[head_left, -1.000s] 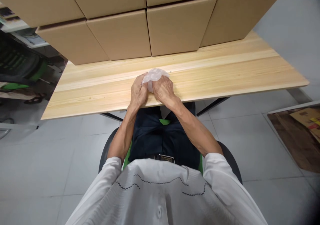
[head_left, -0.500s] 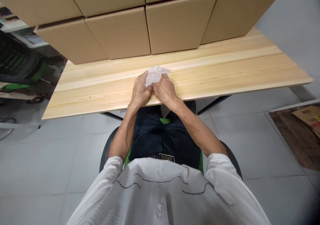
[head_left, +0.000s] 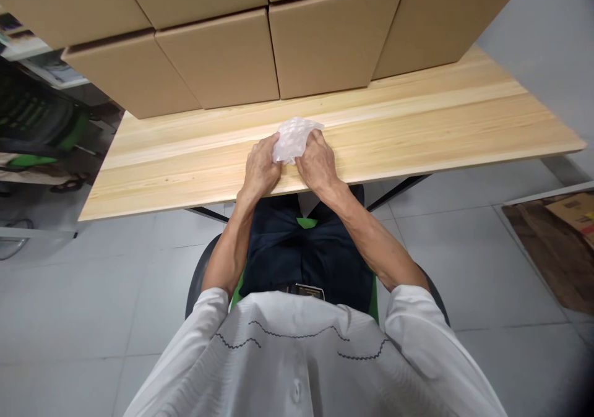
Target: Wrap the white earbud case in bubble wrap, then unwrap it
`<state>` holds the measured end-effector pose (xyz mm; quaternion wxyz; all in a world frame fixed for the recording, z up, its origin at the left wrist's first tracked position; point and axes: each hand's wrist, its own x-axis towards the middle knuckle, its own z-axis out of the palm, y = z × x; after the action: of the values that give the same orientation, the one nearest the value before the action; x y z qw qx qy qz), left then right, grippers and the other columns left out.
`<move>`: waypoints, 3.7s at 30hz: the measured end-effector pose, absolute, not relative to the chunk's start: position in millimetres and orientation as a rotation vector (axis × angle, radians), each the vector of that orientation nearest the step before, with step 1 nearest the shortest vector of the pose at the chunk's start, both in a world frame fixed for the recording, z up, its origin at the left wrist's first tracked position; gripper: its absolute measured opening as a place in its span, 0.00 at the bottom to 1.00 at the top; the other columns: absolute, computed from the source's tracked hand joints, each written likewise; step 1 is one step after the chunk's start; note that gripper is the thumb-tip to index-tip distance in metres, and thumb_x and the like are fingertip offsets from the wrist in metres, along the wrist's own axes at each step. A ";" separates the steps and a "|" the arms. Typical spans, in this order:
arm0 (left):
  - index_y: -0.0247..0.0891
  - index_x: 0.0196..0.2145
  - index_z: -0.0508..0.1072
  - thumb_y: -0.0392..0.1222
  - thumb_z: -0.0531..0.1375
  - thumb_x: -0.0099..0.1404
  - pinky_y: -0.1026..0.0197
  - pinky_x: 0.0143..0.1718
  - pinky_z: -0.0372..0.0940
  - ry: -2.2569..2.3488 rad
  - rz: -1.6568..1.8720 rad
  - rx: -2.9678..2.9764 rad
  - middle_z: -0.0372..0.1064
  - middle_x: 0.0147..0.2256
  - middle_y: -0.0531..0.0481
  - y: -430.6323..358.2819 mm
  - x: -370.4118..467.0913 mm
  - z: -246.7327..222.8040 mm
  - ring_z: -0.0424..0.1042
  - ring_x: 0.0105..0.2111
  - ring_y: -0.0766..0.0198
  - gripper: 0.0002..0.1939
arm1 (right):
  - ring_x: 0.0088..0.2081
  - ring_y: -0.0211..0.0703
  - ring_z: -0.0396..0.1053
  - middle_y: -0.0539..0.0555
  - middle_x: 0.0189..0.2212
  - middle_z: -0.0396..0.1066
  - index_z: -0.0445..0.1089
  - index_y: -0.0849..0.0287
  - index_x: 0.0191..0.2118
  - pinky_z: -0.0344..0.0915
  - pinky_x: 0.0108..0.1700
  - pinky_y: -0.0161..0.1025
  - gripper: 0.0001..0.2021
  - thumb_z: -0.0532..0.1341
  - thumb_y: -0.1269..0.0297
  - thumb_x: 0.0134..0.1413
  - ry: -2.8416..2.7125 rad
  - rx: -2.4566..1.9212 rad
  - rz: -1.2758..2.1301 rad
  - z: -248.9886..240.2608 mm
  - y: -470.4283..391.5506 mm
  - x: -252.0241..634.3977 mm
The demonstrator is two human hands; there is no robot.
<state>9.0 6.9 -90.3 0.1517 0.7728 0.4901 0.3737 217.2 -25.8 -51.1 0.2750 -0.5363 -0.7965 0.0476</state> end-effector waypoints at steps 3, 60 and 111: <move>0.40 0.74 0.76 0.62 0.64 0.80 0.34 0.79 0.67 1.421 1.025 2.247 0.77 0.73 0.34 3.2 9.1 -86.1 0.75 0.73 0.36 0.35 | 0.73 0.67 0.72 0.69 0.66 0.80 0.81 0.67 0.64 0.73 0.78 0.62 0.23 0.53 0.76 0.77 -2.121 -1.427 0.099 -58.8 -24.3 218.3; 0.36 0.71 0.80 0.68 0.57 0.84 0.35 0.79 0.69 1.254 1.158 2.361 0.79 0.71 0.30 15.0 24.6 -78.4 0.78 0.74 0.39 0.37 | 0.61 0.60 0.79 0.67 0.56 0.86 0.83 0.59 0.61 0.76 0.67 0.56 0.22 0.51 0.69 0.80 -2.060 -1.210 0.114 -60.5 -51.3 241.1; 0.44 0.67 0.84 0.77 0.47 0.86 0.40 0.72 0.76 1.207 1.411 2.184 0.84 0.65 0.38 -5.9 45.1 -61.6 0.84 0.67 0.44 0.42 | 0.61 0.58 0.84 0.62 0.65 0.85 0.66 0.57 0.80 0.78 0.62 0.48 0.29 0.51 0.63 0.80 -1.913 -1.504 0.113 -48.5 -14.0 217.7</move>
<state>45.1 -5.9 -61.6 0.1370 0.7548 0.4169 0.4876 217.7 -14.0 -48.5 0.3455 -0.5793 -0.7370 0.0436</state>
